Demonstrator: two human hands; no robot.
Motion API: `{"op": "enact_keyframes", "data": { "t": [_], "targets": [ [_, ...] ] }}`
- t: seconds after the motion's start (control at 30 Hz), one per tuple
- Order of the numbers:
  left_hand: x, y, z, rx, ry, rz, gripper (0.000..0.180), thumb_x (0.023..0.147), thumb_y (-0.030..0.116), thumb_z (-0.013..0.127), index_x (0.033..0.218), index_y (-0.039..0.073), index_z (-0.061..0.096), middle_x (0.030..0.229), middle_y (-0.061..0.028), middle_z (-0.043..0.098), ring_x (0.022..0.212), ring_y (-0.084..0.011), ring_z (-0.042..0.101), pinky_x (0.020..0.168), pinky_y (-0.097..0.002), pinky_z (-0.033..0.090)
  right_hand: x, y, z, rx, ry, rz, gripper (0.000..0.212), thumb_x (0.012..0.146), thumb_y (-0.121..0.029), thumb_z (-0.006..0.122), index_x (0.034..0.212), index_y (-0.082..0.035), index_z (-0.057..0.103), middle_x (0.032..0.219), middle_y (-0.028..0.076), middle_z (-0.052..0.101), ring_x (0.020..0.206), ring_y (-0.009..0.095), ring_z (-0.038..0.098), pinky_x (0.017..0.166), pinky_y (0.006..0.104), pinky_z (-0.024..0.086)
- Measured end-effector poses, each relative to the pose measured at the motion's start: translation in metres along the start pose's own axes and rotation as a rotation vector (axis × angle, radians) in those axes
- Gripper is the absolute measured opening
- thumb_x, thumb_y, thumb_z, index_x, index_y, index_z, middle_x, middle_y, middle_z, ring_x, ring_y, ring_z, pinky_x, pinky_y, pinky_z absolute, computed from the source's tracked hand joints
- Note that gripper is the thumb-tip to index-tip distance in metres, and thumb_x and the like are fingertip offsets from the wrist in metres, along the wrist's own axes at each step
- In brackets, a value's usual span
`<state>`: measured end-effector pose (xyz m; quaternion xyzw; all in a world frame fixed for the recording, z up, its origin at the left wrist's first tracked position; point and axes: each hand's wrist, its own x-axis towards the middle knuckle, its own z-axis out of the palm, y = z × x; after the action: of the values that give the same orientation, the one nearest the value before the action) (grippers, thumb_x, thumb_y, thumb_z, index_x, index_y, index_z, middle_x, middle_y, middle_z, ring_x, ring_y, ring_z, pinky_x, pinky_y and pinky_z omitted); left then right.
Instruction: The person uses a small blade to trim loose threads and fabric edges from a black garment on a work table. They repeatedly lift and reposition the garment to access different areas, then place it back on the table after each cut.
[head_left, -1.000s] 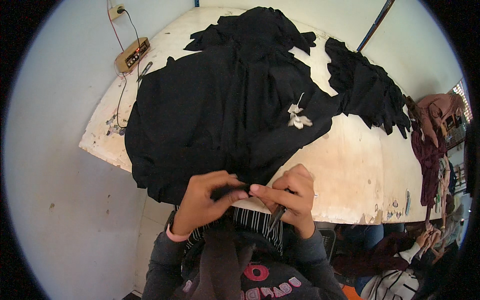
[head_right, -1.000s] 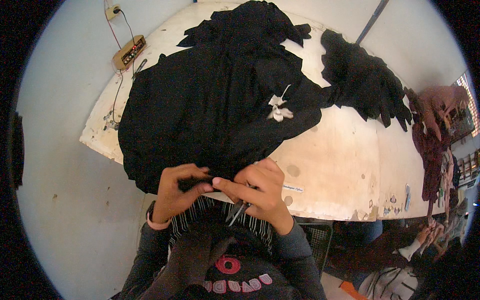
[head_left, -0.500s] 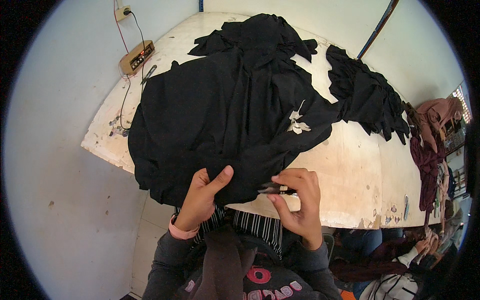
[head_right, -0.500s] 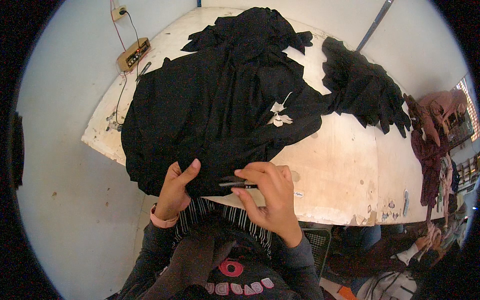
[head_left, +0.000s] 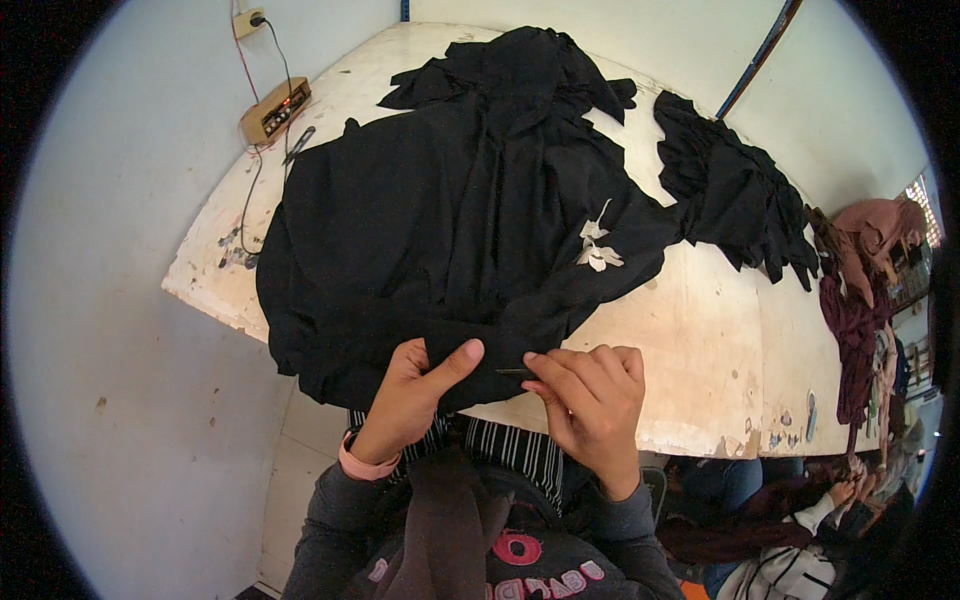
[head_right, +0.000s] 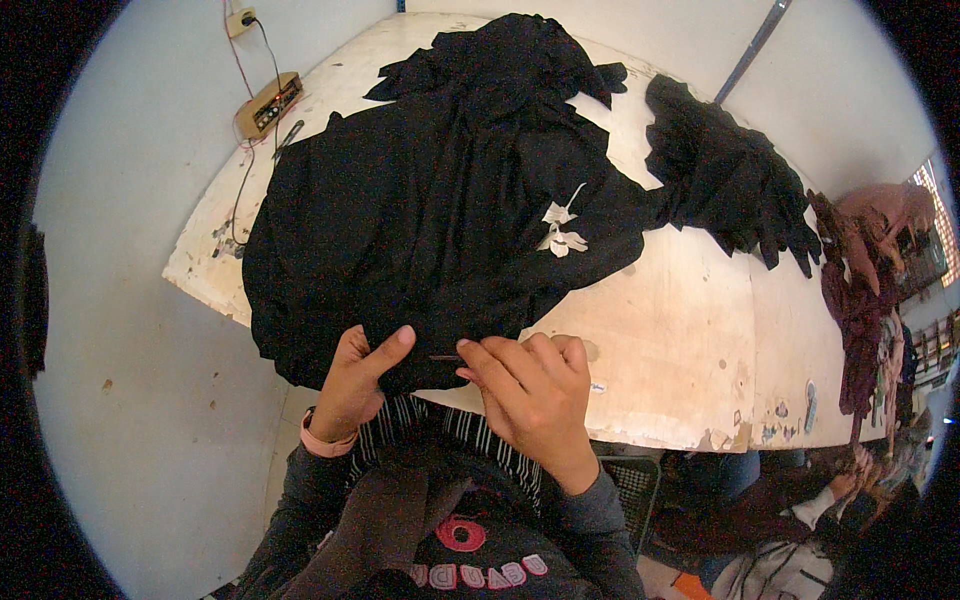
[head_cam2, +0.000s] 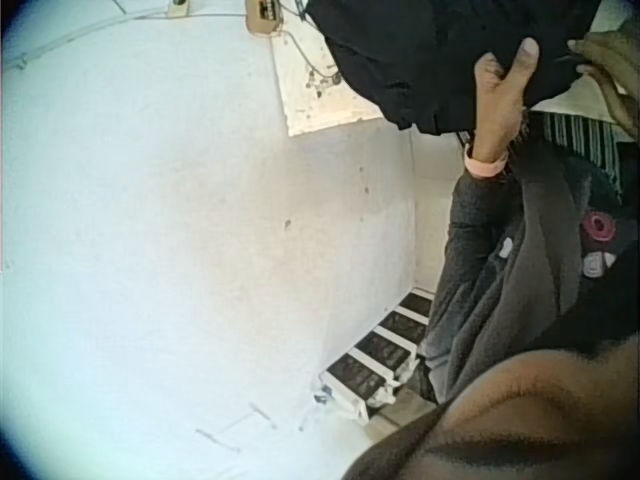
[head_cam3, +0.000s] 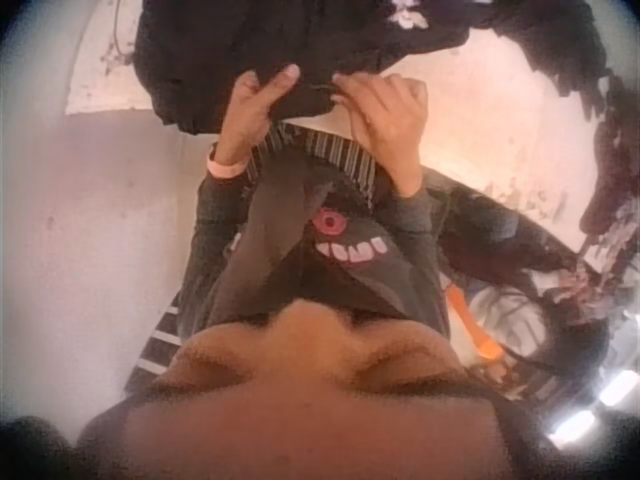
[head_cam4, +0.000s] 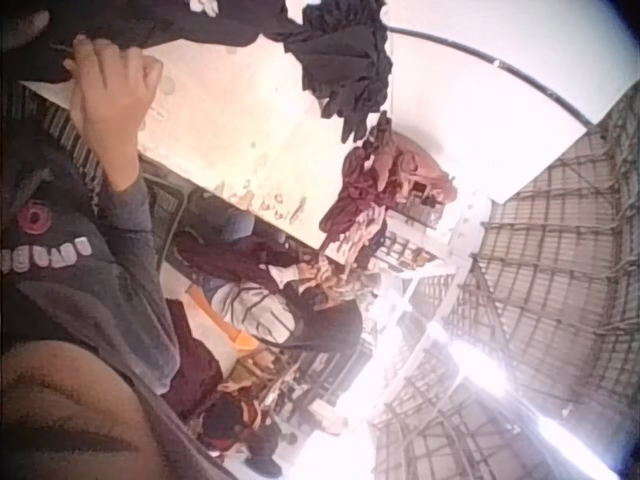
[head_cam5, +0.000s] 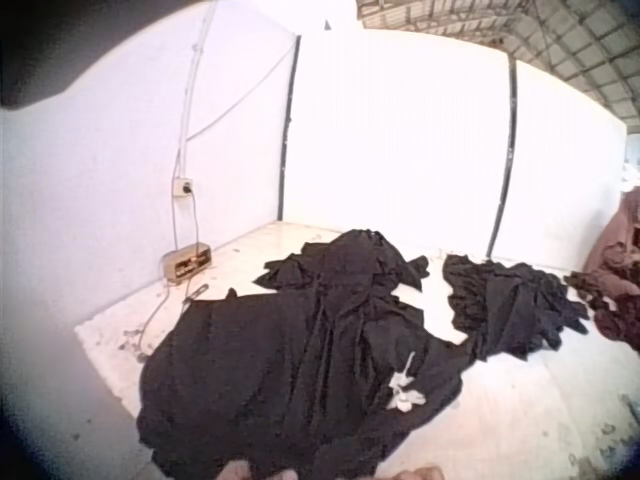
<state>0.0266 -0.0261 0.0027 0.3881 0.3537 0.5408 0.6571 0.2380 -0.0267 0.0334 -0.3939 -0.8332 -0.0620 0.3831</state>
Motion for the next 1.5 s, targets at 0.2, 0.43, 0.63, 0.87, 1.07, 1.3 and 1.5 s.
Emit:
{"op": "enact_keyframes", "data": {
  "t": [0.2, 0.43, 0.63, 0.87, 1.07, 1.3, 1.5],
  "targets": [
    [-0.005, 0.006, -0.002, 0.084, -0.123, -0.051, 0.028, 0.101, 0.013, 0.065, 0.124, -0.002, 0.07, 0.119, -0.0078, 0.074, 0.103, -0.0116, 0.068, 0.094, -0.0277, 0.052, -0.003, 0.002, 0.001, 0.016, 0.048, 0.035, 0.034, 0.077, -0.015, 0.082, 0.109, -0.011, 0.073, 0.094, 0.001, 0.071, 0.073, 0.018, 0.058, 0.072, 0.0346, 0.037],
    [-0.004, 0.01, 0.001, 0.025, -0.164, -0.012, 0.039, 0.101, 0.005, 0.057, 0.14, 0.0, 0.06, 0.136, -0.0093, 0.066, 0.119, -0.0154, 0.064, 0.107, -0.0312, 0.048, 0.003, 0.0, 0.002, 0.402, 0.198, 0.397, 0.035, 0.078, -0.004, 0.08, 0.112, -0.006, 0.071, 0.087, 0.005, 0.067, 0.07, 0.022, 0.058, 0.068, 0.0345, 0.039],
    [-0.003, 0.001, 0.003, 0.147, -0.127, -0.059, 0.034, 0.102, 0.009, 0.061, 0.135, 0.001, 0.064, 0.134, -0.0099, 0.067, 0.119, -0.0144, 0.064, 0.107, -0.03, 0.048, 0.006, 0.008, 0.021, 0.427, 0.12, 0.315, 0.023, 0.064, 0.001, 0.074, 0.085, -0.007, 0.075, 0.076, 0.002, 0.064, 0.066, 0.02, 0.057, 0.063, 0.0348, 0.038],
    [0.001, -0.007, 0.003, 0.048, -0.018, 0.078, 0.032, 0.101, 0.012, 0.064, 0.132, 0.001, 0.066, 0.134, -0.0124, 0.066, 0.122, -0.0172, 0.063, 0.108, -0.0311, 0.047, -0.001, 0.007, -0.016, 0.747, -0.063, 0.105, 0.027, 0.067, -0.011, 0.084, 0.093, -0.013, 0.077, 0.084, -0.001, 0.072, 0.066, 0.016, 0.061, 0.067, 0.0311, 0.035],
    [0.0, 0.0, 0.01, 0.151, -0.031, 0.094, 0.038, 0.102, 0.01, 0.062, 0.139, 0.002, 0.06, 0.141, -0.0115, 0.062, 0.128, -0.0181, 0.059, 0.111, -0.0315, 0.044, -0.012, 0.016, -0.003, 0.394, 0.069, 0.232, 0.058, 0.062, -0.017, 0.093, 0.115, -0.005, 0.072, 0.084, 0.002, 0.06, 0.073, 0.013, 0.054, 0.063, 0.0279, 0.04],
    [-0.007, -0.004, 0.018, 0.212, -0.065, 0.228, 0.049, 0.102, 0.004, 0.06, 0.149, 0.003, 0.048, 0.132, -0.0103, 0.066, 0.121, -0.0141, 0.061, 0.104, -0.0277, 0.047, 0.016, -0.009, 0.002, 0.369, 0.129, 0.197, 0.05, 0.073, -0.021, 0.087, 0.118, -0.008, 0.07, 0.09, 0.004, 0.068, 0.078, 0.02, 0.062, 0.072, 0.0354, 0.036],
    [-0.006, -0.001, 0.017, 0.18, -0.047, 0.183, 0.052, 0.102, 0.004, 0.06, 0.152, 0.003, 0.044, 0.126, -0.0111, 0.068, 0.117, -0.012, 0.062, 0.101, -0.0252, 0.048, -0.002, 0.002, -0.003, 0.1, 0.041, 0.173, 0.034, 0.078, -0.014, 0.081, 0.109, -0.008, 0.071, 0.095, 0.004, 0.072, 0.077, 0.021, 0.063, 0.073, 0.0363, 0.037]
  ]
}}
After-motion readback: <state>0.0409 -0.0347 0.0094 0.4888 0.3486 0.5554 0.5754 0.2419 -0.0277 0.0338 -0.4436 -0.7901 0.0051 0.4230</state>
